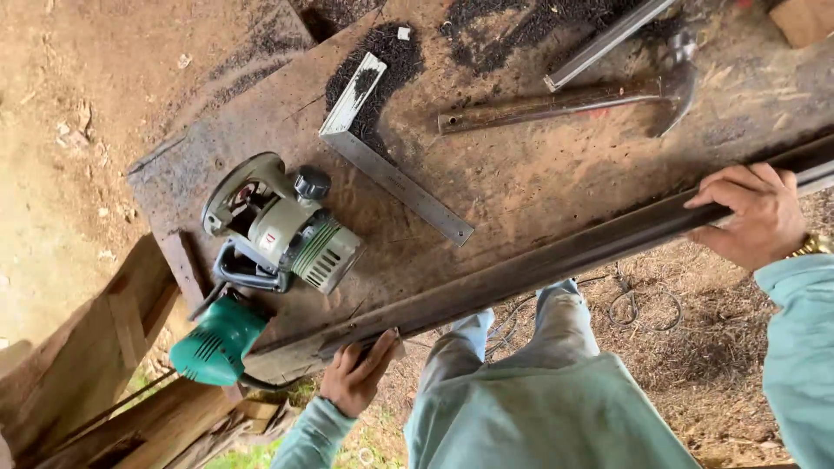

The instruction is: Inspecting and hand-polishing a long piece of dark wood molding at a workshop workbench.

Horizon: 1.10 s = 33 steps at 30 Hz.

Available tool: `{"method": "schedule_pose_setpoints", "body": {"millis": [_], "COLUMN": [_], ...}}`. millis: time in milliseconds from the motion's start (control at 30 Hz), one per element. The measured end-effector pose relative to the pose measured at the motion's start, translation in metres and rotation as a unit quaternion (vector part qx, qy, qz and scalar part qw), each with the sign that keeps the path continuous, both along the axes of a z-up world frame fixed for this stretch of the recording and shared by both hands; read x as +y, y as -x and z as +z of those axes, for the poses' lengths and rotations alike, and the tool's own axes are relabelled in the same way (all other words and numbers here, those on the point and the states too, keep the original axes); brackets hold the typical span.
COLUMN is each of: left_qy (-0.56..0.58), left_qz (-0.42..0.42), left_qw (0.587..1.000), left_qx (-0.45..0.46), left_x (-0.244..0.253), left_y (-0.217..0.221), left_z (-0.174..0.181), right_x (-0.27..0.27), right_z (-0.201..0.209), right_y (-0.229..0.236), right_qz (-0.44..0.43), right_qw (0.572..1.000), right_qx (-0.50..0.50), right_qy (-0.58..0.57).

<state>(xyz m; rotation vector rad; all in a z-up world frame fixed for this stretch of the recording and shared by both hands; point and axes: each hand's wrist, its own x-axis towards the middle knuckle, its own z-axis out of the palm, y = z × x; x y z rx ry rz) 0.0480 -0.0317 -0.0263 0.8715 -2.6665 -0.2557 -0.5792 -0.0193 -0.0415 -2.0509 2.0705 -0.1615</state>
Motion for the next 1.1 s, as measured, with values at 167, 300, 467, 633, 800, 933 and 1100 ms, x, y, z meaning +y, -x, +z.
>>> {"method": "schedule_pose_setpoints", "body": {"millis": [167, 300, 467, 633, 800, 933, 1100], "left_qy": [-0.009, 0.019, 0.051, 0.011, -0.119, -0.189, -0.178], "left_qz": [-0.076, -0.093, -0.111, -0.045, 0.12, 0.18, 0.185], "left_qw": [0.996, 0.991, 0.99, 0.993, 0.986, 0.963, 0.955], "left_qx": [0.04, 0.093, 0.069, 0.109, 0.004, -0.06, -0.147], "left_x": [-0.008, -0.015, -0.017, -0.01, -0.03, -0.02, -0.02], "left_y": [0.066, 0.161, 0.224, 0.198, 0.255, 0.265, 0.261], "left_z": [-0.001, -0.012, -0.044, -0.057, -0.012, 0.042, 0.046], "right_x": [-0.013, -0.015, -0.028, -0.026, -0.04, -0.02, -0.022], "right_z": [0.004, 0.008, 0.033, 0.028, 0.027, 0.034, 0.035], "right_y": [-0.003, 0.002, -0.015, -0.006, 0.003, -0.013, -0.007], "right_qz": [0.011, 0.032, -0.013, 0.021, 0.018, 0.009, 0.011], "right_qw": [0.999, 0.994, 0.996, 0.99, 0.993, 0.99, 0.988], "right_qx": [0.019, -0.063, -0.059, -0.117, -0.103, -0.138, -0.151], "right_qy": [0.025, 0.088, 0.059, 0.074, 0.06, 0.009, 0.042]}}
